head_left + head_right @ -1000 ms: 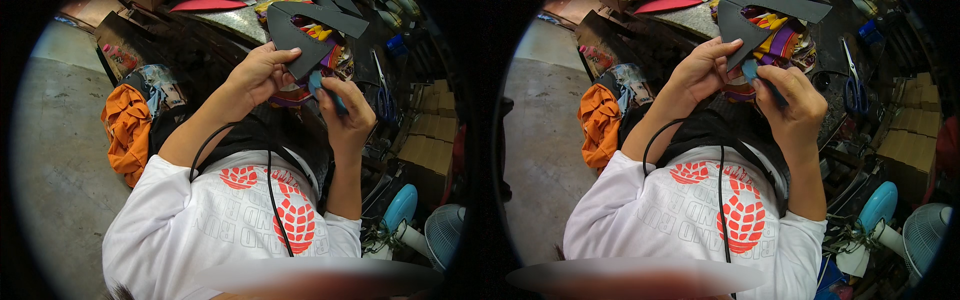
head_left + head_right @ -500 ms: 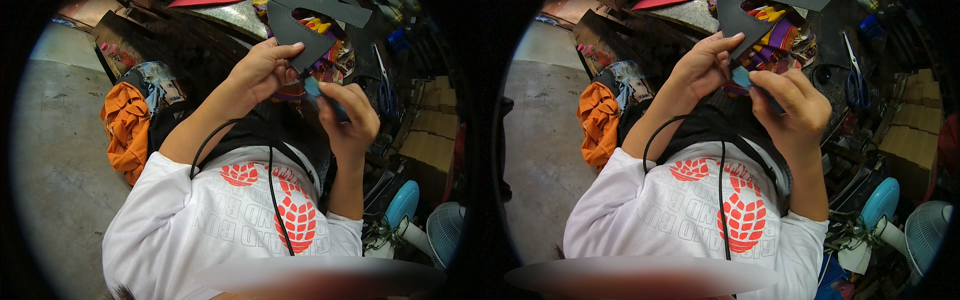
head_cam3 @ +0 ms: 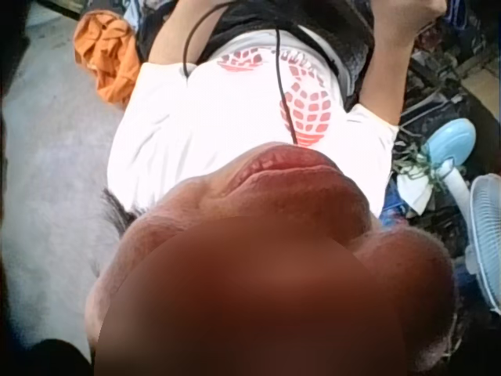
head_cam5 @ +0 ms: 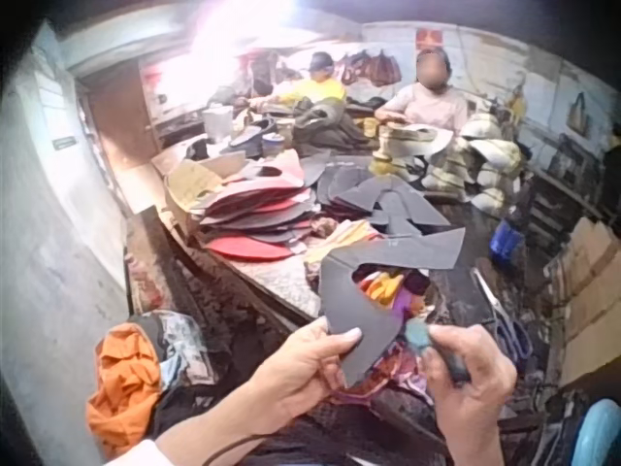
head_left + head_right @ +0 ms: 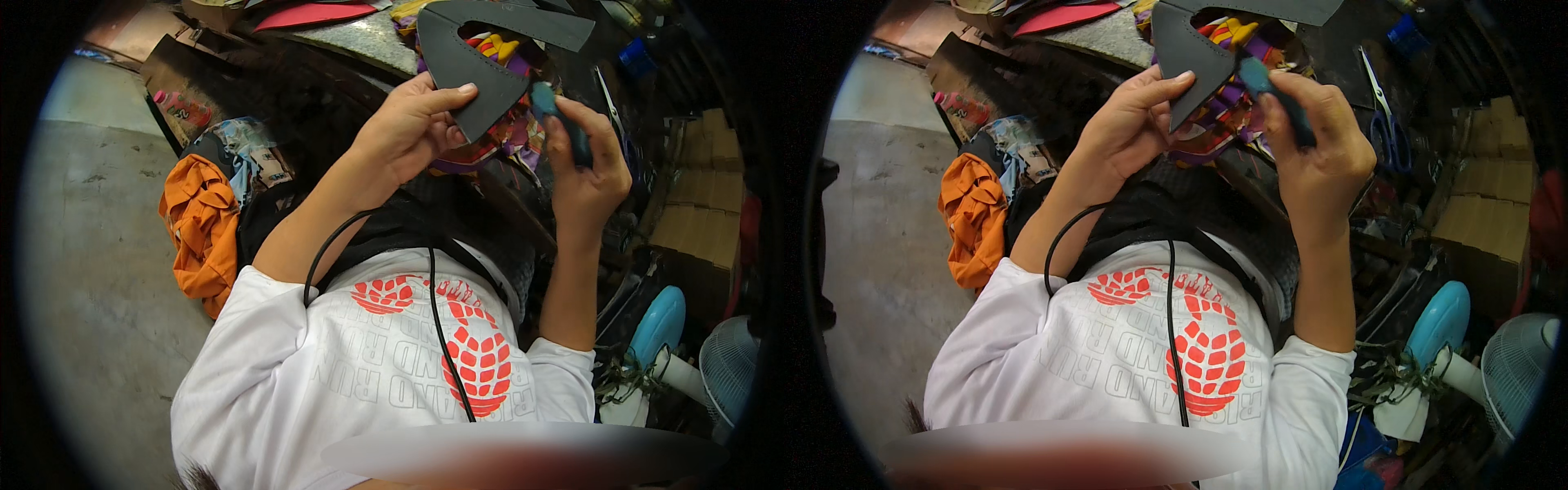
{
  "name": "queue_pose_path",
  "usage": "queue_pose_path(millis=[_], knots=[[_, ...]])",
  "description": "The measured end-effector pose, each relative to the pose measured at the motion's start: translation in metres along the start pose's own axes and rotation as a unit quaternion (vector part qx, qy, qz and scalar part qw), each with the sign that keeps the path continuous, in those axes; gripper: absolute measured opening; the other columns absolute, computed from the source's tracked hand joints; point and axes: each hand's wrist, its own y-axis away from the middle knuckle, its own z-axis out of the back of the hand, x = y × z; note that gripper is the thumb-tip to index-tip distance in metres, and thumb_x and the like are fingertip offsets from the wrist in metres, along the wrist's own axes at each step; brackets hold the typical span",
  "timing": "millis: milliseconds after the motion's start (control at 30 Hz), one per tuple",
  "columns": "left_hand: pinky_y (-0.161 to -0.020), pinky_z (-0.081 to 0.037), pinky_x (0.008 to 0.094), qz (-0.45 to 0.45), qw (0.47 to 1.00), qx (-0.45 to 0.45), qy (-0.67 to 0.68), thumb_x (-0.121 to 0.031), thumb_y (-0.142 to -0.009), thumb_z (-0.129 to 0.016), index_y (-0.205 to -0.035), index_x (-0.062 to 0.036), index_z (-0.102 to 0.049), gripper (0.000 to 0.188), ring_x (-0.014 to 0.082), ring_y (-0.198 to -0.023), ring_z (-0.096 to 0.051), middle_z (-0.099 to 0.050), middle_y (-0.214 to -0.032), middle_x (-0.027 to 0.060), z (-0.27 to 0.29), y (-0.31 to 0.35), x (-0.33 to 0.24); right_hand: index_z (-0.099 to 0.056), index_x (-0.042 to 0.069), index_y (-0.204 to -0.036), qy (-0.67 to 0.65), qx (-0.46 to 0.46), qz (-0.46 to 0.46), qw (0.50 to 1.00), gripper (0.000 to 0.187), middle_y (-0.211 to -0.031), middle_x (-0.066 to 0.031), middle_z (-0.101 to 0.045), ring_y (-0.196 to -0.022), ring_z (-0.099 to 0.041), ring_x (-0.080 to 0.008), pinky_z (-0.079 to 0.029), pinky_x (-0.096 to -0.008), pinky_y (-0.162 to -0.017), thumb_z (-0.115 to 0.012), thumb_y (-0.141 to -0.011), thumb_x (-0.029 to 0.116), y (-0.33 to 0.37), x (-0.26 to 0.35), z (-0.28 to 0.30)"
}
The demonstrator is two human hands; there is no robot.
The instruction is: The person smooths the edges of black leather pieces using a blue sanding block and trims them with scissors. They handle multiple pieces one at a time, turning them over to work different edges before placing them back on the table.
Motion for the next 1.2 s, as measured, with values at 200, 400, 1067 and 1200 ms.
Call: queue_pose_path(millis=[200, 400, 1067, 1200], knots=[[-0.070, -0.063, 0.0303, -0.124, 0.980, 0.074, -0.139, -0.007, -0.091, -0.066, -0.127, 0.0017, -0.045, 0.042, 0.0205, -0.086, -0.072, -0.067, -0.107, 0.0160, 0.020, 0.002, -0.005, -0.072, 0.017, -0.104, 0.182, 0.093, -0.093, 0.974, 0.026, -0.087, -0.0008, -0.065, -0.072, -0.066, -0.0182, -0.052, -0.0303, -0.065, -0.071, -0.081, 0.008, -0.008, -0.023, 0.065], [-0.062, -0.050, 0.0251, -0.292, 0.736, -0.162, -0.589, -0.029, -0.081, -0.081, -0.139, 0.0022, -0.041, 0.077, 0.0115, -0.069, -0.056, -0.059, -0.097, 0.0071, 0.038, 0.007, -0.014, -0.076, 0.022, -0.096, 0.358, 0.151, -0.028, 0.921, 0.020, -0.085, 0.0008, -0.061, -0.081, -0.063, -0.0173, -0.052, -0.0327, -0.068, -0.074, -0.078, 0.013, -0.007, -0.042, 0.078], [-0.081, -0.053, 0.0399, -0.477, 0.429, 0.011, -0.767, -0.052, -0.089, -0.062, -0.115, -0.0103, -0.070, 0.050, 0.0283, -0.095, -0.061, -0.065, -0.104, 0.0115, -0.060, -0.172, -0.022, -0.074, 0.020, -0.099, 0.335, 0.112, -0.052, 0.934, 0.024, -0.084, 0.0010, -0.062, -0.076, -0.063, -0.0186, -0.051, -0.0335, -0.065, -0.076, -0.077, 0.011, -0.020, -0.031, 0.073], [-0.088, -0.051, 0.0424, -0.447, 0.554, 0.069, -0.699, -0.046, -0.092, -0.060, -0.107, -0.0095, -0.073, 0.041, 0.0313, -0.105, -0.062, -0.069, -0.108, 0.0131, -0.035, -0.188, -0.005, -0.074, 0.015, -0.101, 0.257, 0.098, -0.113, 0.955, 0.020, -0.091, -0.0024, -0.070, -0.081, -0.067, -0.0199, -0.052, -0.0322, -0.069, -0.075, -0.081, 0.015, -0.020, -0.036, 0.068]])
